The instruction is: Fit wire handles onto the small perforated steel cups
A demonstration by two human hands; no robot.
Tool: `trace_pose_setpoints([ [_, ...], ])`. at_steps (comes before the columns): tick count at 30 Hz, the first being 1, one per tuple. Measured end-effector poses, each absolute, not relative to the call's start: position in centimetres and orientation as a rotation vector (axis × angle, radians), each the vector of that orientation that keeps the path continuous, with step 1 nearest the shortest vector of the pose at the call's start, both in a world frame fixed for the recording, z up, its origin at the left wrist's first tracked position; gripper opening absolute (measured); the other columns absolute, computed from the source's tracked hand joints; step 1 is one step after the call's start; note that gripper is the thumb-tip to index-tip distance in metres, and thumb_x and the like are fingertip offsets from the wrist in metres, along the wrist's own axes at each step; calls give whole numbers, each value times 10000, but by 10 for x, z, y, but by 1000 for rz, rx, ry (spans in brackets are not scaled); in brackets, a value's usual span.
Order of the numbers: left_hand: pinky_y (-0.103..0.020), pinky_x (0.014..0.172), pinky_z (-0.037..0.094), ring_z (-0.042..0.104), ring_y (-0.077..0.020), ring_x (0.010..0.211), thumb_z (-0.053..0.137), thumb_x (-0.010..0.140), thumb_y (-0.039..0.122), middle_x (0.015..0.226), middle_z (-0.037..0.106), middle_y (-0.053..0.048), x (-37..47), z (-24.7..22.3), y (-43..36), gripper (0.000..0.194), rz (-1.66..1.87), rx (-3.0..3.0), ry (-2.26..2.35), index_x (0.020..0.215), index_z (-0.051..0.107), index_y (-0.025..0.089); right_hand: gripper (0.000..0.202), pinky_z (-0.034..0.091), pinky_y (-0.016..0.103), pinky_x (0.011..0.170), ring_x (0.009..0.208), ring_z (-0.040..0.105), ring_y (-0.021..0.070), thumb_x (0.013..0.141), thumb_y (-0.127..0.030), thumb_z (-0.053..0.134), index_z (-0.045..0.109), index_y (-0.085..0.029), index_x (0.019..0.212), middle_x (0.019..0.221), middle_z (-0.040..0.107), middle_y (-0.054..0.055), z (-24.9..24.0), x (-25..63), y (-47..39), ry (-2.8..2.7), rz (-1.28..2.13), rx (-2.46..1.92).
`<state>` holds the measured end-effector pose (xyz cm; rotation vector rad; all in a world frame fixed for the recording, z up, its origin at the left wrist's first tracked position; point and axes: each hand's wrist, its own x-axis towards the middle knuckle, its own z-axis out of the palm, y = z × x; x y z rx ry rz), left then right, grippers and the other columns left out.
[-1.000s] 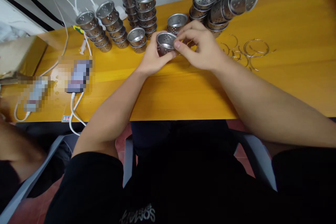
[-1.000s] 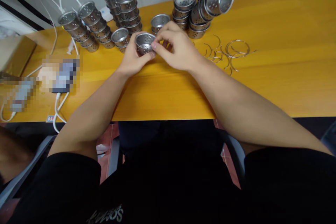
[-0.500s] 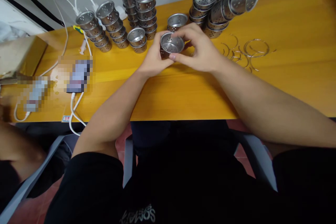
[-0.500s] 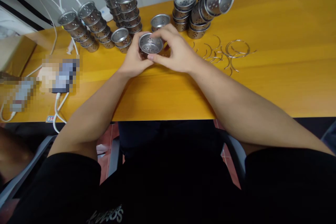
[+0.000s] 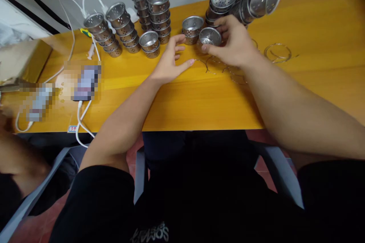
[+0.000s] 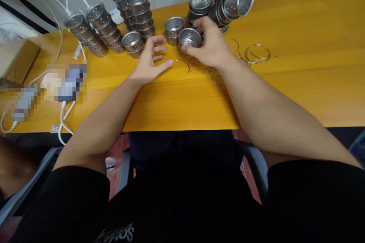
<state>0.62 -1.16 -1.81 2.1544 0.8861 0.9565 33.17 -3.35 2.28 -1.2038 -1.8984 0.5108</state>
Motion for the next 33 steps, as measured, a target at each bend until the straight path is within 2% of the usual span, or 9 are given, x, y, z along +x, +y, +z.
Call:
trace_pose_setpoints([
  [3, -684, 1480, 594, 623, -428, 1814, 878, 1175, 534, 2029, 500, -184, 6, -7, -22, 874, 904, 2147, 956, 1919, 445, 380, 754, 700, 577, 1247, 1451, 831, 392, 1032, -334, 1097, 615, -313, 1613, 1662, 831, 169, 21, 332, -30, -1851, 487, -1329],
  [5, -687, 1477, 592, 620, -427, 1816, 860, 1185, 506, 2036, 493, -179, 7, -4, -25, 862, 895, 2147, 967, 1928, 442, 383, 760, 703, 571, 1251, 1457, 840, 390, 1031, -307, 1108, 625, -301, 1617, 1673, 839, 175, 21, 330, -30, -1854, 478, -1353],
  [11, -644, 1453, 602, 624, -420, 1803, 843, 1194, 521, 2037, 476, -183, 7, -7, -24, 813, 879, 2178, 959, 1892, 462, 352, 715, 654, 551, 1340, 1515, 822, 364, 1027, -248, 1126, 683, -300, 1586, 1701, 848, 152, 23, 330, -30, -1850, 440, -1405],
  [19, -643, 1449, 596, 617, -420, 1800, 849, 1200, 546, 2013, 495, -178, 6, -6, -25, 766, 870, 2176, 939, 1843, 486, 345, 655, 646, 468, 1311, 1471, 838, 321, 1024, -165, 1119, 746, -270, 1552, 1663, 858, 158, 26, 333, -33, -1814, 423, -1454],
  [26, -663, 1465, 593, 621, -425, 1806, 882, 1196, 506, 2000, 517, -169, 6, -5, -26, 741, 862, 2177, 941, 1826, 527, 342, 652, 647, 445, 1241, 1417, 855, 311, 1045, -204, 1133, 760, -215, 1579, 1626, 872, 183, 26, 339, -29, -1796, 415, -1518],
  [33, -680, 1477, 566, 605, -426, 1810, 854, 1200, 553, 1991, 503, -158, 7, -9, -22, 739, 854, 2187, 903, 1819, 502, 352, 670, 646, 473, 1281, 1472, 847, 343, 1032, -210, 1137, 766, -259, 1588, 1680, 856, 169, 21, 346, -25, -1822, 372, -1529],
])
